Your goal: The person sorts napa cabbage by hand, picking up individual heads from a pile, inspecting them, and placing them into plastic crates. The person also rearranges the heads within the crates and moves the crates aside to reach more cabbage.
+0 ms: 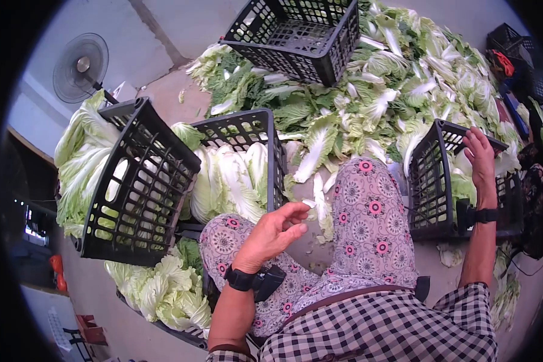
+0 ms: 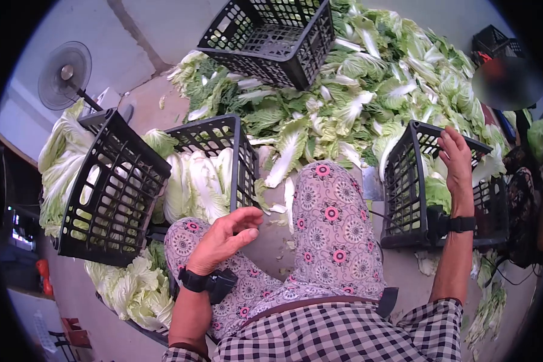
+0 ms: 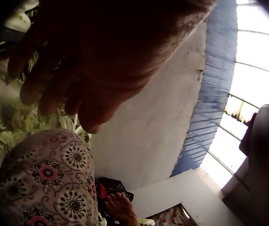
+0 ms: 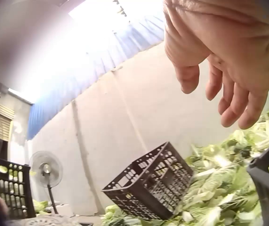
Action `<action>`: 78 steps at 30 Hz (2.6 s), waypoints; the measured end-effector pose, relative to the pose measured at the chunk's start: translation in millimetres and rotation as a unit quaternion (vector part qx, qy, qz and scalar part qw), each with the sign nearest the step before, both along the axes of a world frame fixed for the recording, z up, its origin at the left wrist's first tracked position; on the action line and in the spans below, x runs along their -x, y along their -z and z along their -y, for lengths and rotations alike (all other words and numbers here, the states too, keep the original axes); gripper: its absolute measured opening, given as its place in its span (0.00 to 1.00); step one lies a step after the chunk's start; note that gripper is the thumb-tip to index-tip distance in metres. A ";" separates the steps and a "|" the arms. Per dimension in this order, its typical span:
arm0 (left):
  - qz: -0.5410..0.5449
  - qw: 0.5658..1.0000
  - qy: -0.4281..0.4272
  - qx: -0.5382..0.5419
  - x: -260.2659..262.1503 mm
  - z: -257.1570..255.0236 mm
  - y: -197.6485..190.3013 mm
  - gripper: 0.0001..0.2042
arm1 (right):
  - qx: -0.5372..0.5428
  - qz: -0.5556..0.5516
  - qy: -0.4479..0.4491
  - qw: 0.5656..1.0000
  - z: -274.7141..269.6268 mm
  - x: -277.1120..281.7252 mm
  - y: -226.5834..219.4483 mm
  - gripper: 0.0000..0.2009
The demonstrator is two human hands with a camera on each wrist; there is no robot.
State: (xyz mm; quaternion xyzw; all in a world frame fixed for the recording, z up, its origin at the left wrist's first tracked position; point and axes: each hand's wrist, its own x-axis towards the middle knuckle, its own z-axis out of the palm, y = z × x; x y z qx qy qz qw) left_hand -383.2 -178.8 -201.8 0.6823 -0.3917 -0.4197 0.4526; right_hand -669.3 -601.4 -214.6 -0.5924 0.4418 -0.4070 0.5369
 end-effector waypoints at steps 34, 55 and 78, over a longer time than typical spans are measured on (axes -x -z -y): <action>0.644 0.653 -0.332 -0.223 -174.4 -224.1 -265.4 0.17 | -0.042 0.039 -0.533 0.844 -163.8 -181.9 -10.4 0.19; 0.554 0.609 -0.273 -0.497 -347.2 -234.2 -192.0 0.27 | -0.117 0.035 -0.493 0.861 -151.2 -213.6 19.2 0.22; 0.519 0.664 -0.315 -0.437 -331.0 -215.9 -202.6 0.28 | -0.100 0.025 -0.479 0.871 -153.0 -216.2 21.4 0.21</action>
